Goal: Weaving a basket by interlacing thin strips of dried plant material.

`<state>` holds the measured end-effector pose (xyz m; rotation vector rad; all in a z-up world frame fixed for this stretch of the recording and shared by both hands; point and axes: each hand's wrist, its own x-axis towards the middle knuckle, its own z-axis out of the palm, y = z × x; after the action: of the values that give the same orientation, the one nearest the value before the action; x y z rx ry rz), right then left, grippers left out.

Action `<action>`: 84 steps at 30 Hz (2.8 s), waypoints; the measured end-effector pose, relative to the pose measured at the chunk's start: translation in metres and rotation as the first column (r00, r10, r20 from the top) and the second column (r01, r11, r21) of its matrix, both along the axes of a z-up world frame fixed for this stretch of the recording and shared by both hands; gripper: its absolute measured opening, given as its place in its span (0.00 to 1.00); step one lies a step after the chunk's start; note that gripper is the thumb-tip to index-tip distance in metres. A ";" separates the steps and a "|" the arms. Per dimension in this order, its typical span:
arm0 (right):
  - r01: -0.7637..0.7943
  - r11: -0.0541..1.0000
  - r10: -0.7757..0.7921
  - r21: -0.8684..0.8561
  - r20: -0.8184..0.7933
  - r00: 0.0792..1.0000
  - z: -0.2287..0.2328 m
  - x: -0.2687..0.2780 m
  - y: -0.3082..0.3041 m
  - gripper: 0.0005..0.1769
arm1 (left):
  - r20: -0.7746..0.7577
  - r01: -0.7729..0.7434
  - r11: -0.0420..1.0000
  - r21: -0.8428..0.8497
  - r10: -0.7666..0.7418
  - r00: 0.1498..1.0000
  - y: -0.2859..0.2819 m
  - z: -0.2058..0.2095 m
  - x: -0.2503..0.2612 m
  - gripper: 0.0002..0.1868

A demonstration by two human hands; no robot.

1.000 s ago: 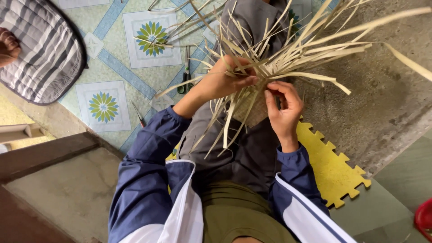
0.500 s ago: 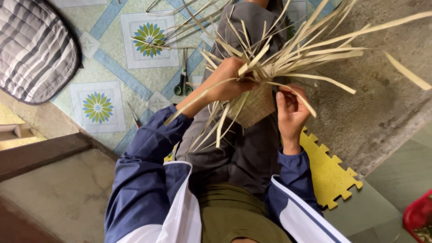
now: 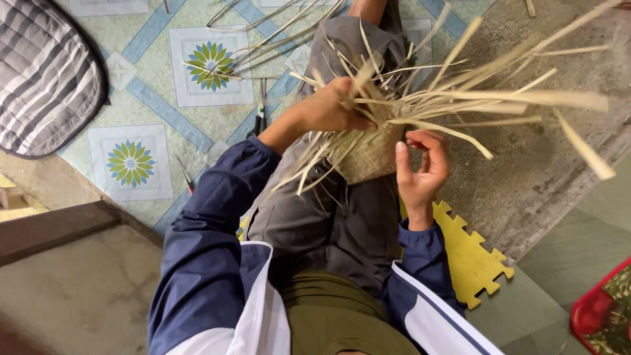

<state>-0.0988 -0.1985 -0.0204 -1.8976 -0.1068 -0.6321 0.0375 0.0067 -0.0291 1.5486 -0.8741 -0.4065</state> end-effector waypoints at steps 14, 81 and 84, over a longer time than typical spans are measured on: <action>-0.199 0.970 0.200 -0.143 -0.007 0.980 -0.007 0.012 0.048 0.18 | -0.077 -0.170 0.985 0.013 0.171 0.982 0.049 0.006 0.002 0.16; -0.157 0.971 0.130 -0.178 -0.157 0.979 0.044 0.011 0.029 0.01 | 0.696 -0.686 0.727 0.017 0.484 0.530 0.027 0.026 -0.069 0.18; -0.140 0.980 0.114 -0.144 -0.177 0.978 0.037 0.007 0.022 0.00 | 0.607 -0.523 0.852 -0.004 0.418 0.676 0.019 0.027 -0.064 0.20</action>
<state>-0.0916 -0.1761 0.0166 -2.0684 -0.1722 -0.3834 -0.0267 0.0252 -0.0021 2.0374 -0.8640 0.4298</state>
